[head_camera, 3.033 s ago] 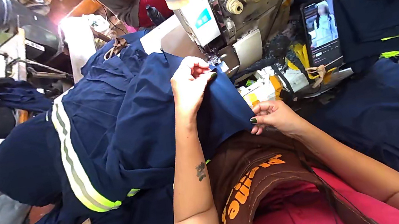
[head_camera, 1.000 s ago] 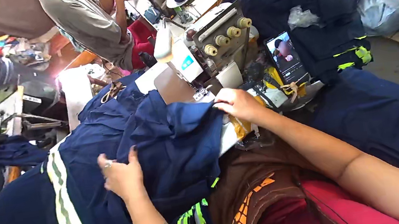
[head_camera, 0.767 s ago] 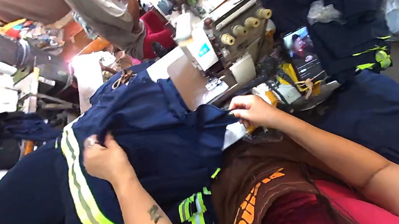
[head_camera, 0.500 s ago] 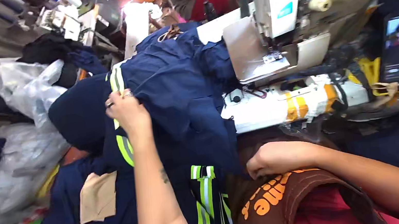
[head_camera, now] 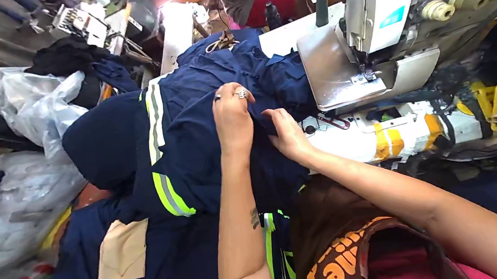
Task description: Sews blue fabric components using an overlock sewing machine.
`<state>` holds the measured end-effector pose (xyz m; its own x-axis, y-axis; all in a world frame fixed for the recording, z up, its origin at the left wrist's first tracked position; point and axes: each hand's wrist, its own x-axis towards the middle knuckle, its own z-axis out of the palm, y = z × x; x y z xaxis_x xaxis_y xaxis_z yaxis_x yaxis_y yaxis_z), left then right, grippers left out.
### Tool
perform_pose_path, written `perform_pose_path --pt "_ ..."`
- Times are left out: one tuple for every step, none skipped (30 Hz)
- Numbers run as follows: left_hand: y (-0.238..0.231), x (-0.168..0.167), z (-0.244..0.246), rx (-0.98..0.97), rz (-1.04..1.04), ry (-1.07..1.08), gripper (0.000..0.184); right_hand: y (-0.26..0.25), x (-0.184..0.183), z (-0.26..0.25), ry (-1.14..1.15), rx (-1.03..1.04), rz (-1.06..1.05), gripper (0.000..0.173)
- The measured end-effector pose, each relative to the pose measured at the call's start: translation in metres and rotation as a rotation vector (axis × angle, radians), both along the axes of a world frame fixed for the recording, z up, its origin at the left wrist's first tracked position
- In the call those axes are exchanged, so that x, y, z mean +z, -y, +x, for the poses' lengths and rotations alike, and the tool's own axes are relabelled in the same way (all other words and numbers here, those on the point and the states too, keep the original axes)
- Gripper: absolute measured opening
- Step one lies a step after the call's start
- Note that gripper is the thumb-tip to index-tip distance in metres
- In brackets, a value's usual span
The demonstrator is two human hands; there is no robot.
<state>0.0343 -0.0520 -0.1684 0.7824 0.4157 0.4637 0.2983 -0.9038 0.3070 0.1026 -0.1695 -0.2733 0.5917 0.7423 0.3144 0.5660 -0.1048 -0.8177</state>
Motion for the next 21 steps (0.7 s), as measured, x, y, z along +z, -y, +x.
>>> perform_pose_path --pt "-0.002 0.018 -0.009 -0.040 -0.025 -0.013 0.025 0.002 0.002 0.004 -0.026 0.012 0.028 0.044" --pt "-0.007 0.032 -0.021 -0.064 -0.077 -0.032 0.024 0.009 0.008 0.009 -0.100 0.037 0.050 0.033" --pt "-0.013 0.040 -0.035 -0.077 -0.156 -0.035 0.020 0.018 0.014 0.015 -0.227 0.076 0.068 0.027" --pt "-0.019 0.041 -0.048 -0.081 -0.246 -0.011 0.015 0.026 0.019 0.019 -0.413 0.121 0.103 0.024" --pt "-0.024 0.038 -0.057 -0.078 -0.353 0.040 0.010 0.033 0.025 0.023 -0.661 0.159 0.149 0.021" --pt "-0.025 0.032 -0.063 -0.081 -0.465 0.124 0.010 0.038 0.032 0.026 -0.887 0.180 0.195 0.018" --pt "-0.021 0.024 -0.065 -0.086 -0.558 0.220 0.012 0.044 0.040 0.027 -1.051 0.197 0.232 0.016" --pt "-0.013 0.015 -0.066 -0.074 -0.606 0.290 0.013 0.051 0.048 0.027 -1.135 0.200 0.247 0.016" --pt "-0.003 0.006 -0.068 -0.049 -0.597 0.322 0.013 0.058 0.057 0.026 -1.156 0.184 0.240 0.018" --pt "0.006 -0.005 -0.069 -0.008 -0.546 0.330 0.014 0.064 0.061 0.027 -1.120 0.164 0.214 0.019" --pt "0.012 -0.018 -0.070 0.049 -0.465 0.311 0.016 0.068 0.057 0.029 -1.026 0.155 0.171 0.019" --pt "0.017 -0.034 -0.072 0.113 -0.376 0.267 0.018 0.071 0.046 0.034 -0.895 0.178 0.115 0.017" --pt "0.020 -0.052 -0.073 0.178 -0.314 0.202 0.019 0.075 0.034 0.040 -0.763 0.204 0.043 0.014" --pt "0.021 -0.072 -0.072 0.236 -0.291 0.110 0.021 0.080 0.022 0.045 -0.653 0.222 -0.040 0.013" --pt "0.022 -0.088 -0.070 0.291 -0.283 -0.005 0.023 0.087 0.011 0.049 -0.578 0.237 -0.111 0.013" --pt "0.026 -0.098 -0.068 0.342 -0.255 -0.114 0.024 0.096 0.003 0.050 -0.539 0.244 -0.149 0.015" --pt "0.028 -0.098 -0.065 0.363 -0.235 -0.187 0.024 0.106 -0.002 0.050 -0.529 0.241 -0.139 0.016" --pt "0.030 -0.093 -0.063 0.368 -0.227 -0.226 0.023 0.117 -0.005 0.051 -0.514 0.232 -0.091 0.016" --pt "0.033 -0.089 -0.061 0.364 -0.214 -0.223 0.020 0.130 -0.007 0.055 -0.472 0.213 -0.039 0.016" --pt "0.035 -0.087 -0.059 0.345 -0.174 -0.167 0.016 0.142 -0.009 0.060 -0.427 0.181 0.006 0.017" --pt "0.038 -0.085 -0.054 0.311 -0.120 -0.090 0.013 0.153 -0.011 0.068 -0.408 0.136 0.053 0.017"
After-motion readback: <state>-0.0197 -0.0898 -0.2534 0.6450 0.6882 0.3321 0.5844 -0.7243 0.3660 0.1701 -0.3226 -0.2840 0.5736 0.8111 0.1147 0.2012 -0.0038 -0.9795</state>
